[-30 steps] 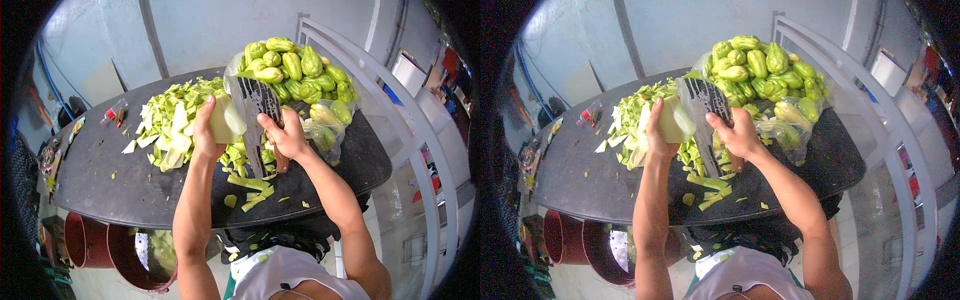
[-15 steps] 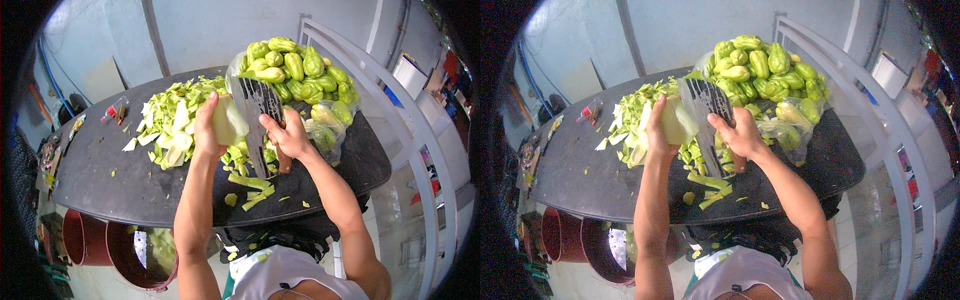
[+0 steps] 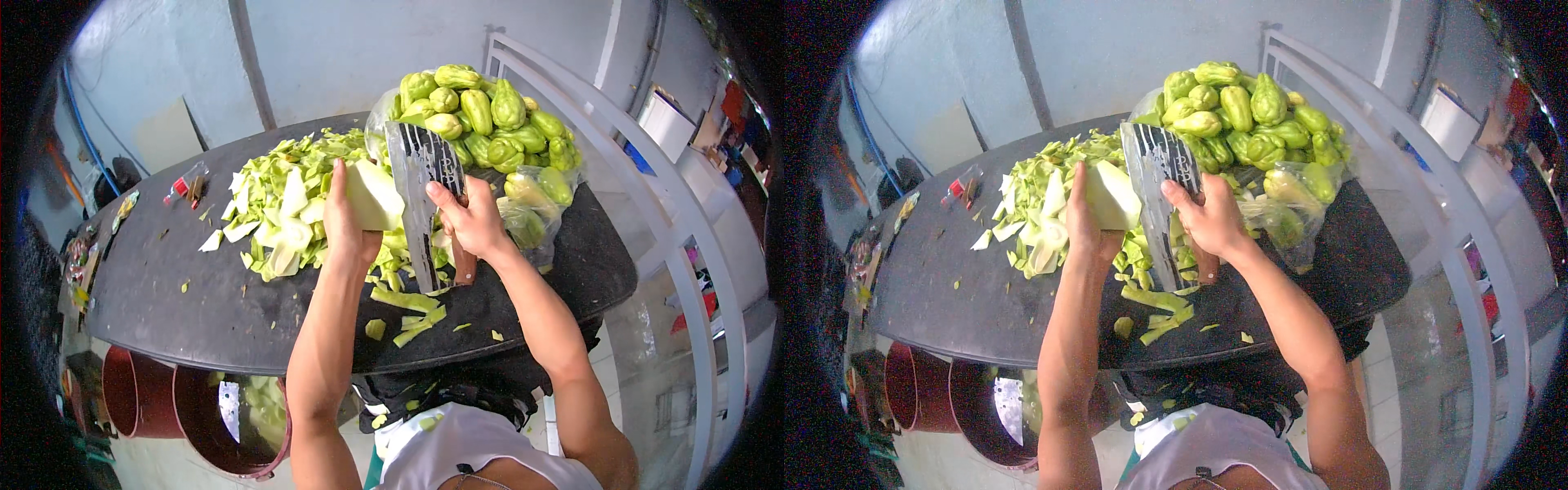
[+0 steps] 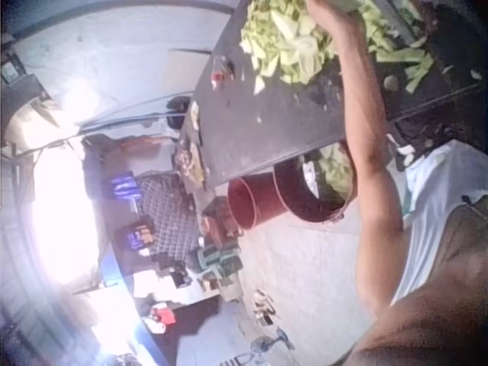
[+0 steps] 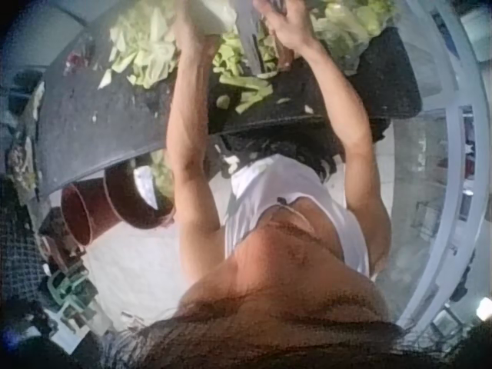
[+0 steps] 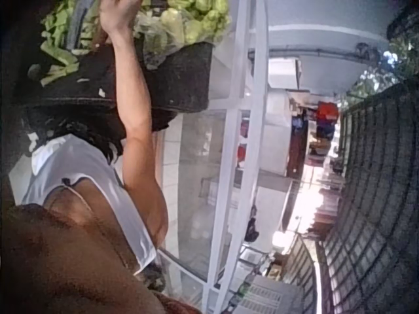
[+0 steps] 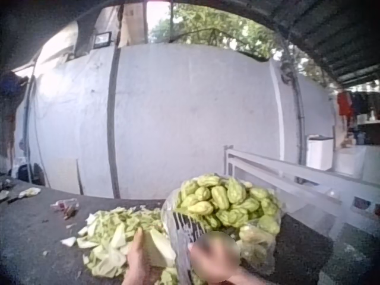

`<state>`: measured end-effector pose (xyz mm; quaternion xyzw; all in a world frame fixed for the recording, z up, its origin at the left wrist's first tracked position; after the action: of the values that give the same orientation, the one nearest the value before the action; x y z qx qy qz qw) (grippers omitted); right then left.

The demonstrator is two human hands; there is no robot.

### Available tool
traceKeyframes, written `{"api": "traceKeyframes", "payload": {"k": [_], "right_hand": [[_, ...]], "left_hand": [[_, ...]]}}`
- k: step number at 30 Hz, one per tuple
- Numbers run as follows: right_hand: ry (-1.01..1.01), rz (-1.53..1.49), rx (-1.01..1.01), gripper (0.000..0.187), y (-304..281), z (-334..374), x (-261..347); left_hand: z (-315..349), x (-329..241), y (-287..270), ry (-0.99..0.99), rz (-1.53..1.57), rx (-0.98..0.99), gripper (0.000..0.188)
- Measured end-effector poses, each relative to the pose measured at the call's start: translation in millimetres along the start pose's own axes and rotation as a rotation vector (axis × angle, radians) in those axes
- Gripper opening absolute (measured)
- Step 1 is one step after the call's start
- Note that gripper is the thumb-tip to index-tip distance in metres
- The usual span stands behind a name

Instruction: The person peels chayote with a cleaver and cuts them into smaller pieces on a dark table, placing the cut pieces into a bucket.

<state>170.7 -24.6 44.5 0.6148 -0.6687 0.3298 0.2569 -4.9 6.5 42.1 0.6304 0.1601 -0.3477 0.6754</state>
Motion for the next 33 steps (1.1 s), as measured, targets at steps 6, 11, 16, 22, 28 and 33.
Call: {"api": "traceKeyframes", "payload": {"k": [6,11,16,22,28,33], "right_hand": [[0.005,0.072,0.037,0.033,-1.7,1.4,2.0],[-0.049,0.112,0.111,0.035,-2.1,1.1,-1.5],[-0.108,0.090,0.078,0.036,-0.5,1.2,2.7],[-0.040,0.007,-0.003,0.032,2.9,-2.9,12.4],[-0.019,-0.100,-0.058,0.029,-0.7,-3.2,14.5],[-0.029,-0.053,-0.015,0.030,-1.4,-3.0,12.8]], "left_hand": [[11.7,-9.4,6.6,0.021,-0.149,0.126,0.048],[18.3,-18.8,7.1,0.019,-0.161,0.085,0.049],[24.9,-14.1,13.2,-0.034,-0.182,0.085,0.046],[15.4,7.7,14.3,-0.015,-0.210,0.124,0.046],[11.7,20.3,18.1,-0.046,-0.175,0.145,0.040],[11.0,18.9,15.3,0.061,-0.338,0.107,0.046]]}}
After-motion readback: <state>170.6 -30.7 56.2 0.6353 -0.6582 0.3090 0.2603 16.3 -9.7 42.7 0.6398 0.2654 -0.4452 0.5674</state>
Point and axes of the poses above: each hand's wrist, its own z-axis away from the middle knuckle, its own y-axis out of the palm, x = y × z, the point moved 3 cm from there along -z, towards the middle knuckle, and after that the axes turned 15 degrees about -y, right-handed, at the moved point
